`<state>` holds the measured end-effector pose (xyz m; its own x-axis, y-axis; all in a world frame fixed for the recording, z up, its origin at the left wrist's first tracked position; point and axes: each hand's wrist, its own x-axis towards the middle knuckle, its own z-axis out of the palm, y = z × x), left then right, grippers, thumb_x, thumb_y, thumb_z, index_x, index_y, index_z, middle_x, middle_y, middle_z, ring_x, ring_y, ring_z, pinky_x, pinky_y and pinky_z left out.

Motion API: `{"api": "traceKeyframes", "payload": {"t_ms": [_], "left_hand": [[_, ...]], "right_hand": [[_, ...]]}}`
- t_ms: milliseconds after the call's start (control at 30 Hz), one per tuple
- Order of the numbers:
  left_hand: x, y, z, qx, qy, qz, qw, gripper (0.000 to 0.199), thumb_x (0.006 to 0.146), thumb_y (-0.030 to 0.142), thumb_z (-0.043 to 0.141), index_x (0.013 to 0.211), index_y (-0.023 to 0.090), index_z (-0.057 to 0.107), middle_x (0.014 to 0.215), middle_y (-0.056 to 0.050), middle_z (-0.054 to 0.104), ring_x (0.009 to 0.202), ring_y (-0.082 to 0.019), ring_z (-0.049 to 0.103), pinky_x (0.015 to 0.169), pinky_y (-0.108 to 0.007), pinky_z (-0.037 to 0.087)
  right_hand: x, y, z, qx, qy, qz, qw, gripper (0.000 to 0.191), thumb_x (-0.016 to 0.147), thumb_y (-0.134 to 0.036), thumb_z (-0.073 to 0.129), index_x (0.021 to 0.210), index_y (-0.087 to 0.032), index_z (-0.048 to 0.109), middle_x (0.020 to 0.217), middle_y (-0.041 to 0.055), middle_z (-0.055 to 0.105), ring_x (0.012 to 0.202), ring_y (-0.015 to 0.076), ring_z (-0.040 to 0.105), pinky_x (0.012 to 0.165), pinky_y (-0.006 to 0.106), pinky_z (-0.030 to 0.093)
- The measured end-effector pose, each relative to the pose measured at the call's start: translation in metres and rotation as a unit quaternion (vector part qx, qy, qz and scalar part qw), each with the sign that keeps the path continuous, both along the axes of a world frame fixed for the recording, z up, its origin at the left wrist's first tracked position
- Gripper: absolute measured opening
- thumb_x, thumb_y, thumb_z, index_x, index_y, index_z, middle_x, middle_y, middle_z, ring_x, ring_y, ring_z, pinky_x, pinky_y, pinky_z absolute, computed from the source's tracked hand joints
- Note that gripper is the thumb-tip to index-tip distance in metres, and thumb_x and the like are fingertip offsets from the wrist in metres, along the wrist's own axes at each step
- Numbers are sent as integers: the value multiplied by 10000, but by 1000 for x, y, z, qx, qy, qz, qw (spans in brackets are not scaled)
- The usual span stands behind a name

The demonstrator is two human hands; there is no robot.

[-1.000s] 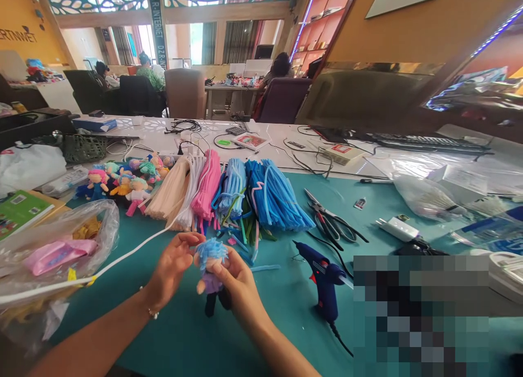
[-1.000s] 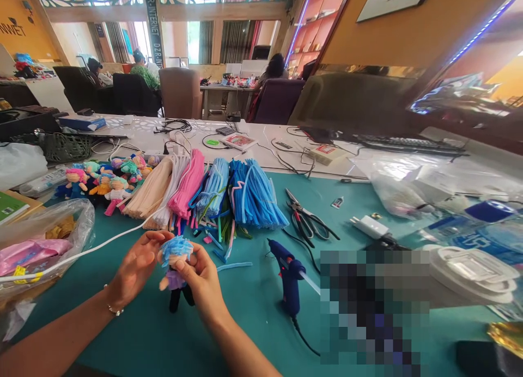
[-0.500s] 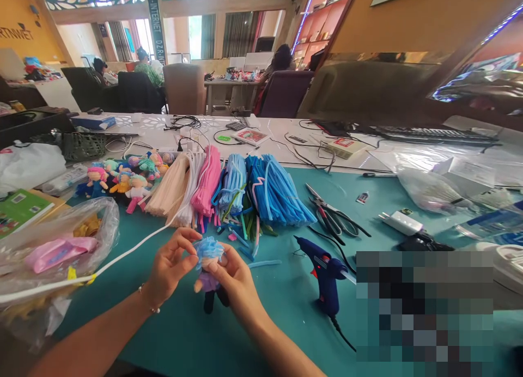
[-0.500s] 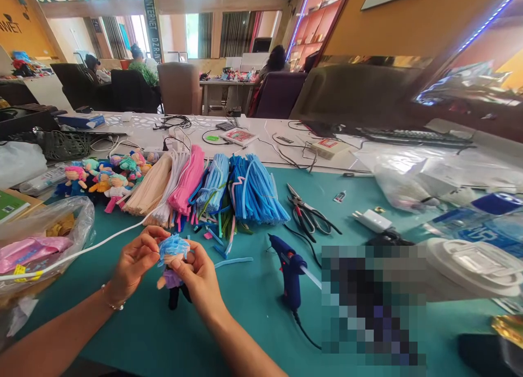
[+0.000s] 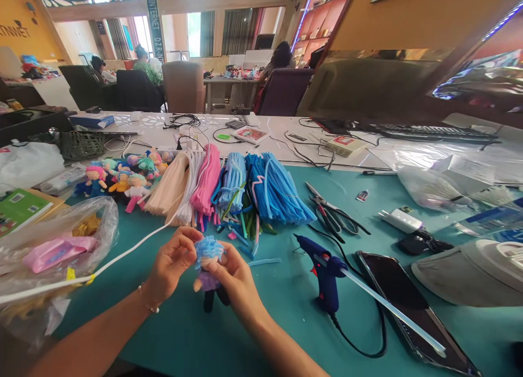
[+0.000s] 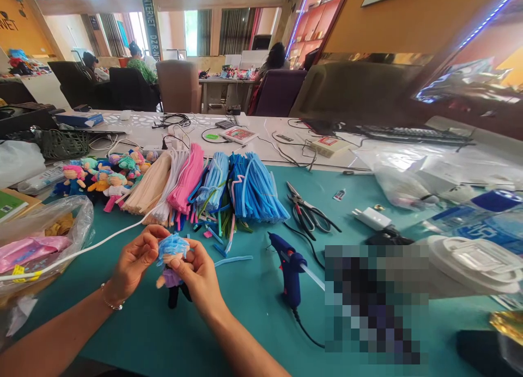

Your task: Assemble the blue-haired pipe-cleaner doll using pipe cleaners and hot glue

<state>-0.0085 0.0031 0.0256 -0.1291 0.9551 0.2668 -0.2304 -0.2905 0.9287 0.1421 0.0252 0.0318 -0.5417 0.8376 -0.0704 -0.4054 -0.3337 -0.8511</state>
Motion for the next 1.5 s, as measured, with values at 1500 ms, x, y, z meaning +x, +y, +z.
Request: {"api": "traceKeyframes", "payload": {"t_ms": [1500], "left_hand": [[13,12,2,-237,-259,-68,934,362,594,346,866,858,150,714,783,-55,736,571,-152,642,624,-318,550]], "right_hand": [[19,12,-7,399,-233,-200,864,335,890,-268,559,1213,-299,640,1165,97,560,1112,254,545,977,436,446]]}}
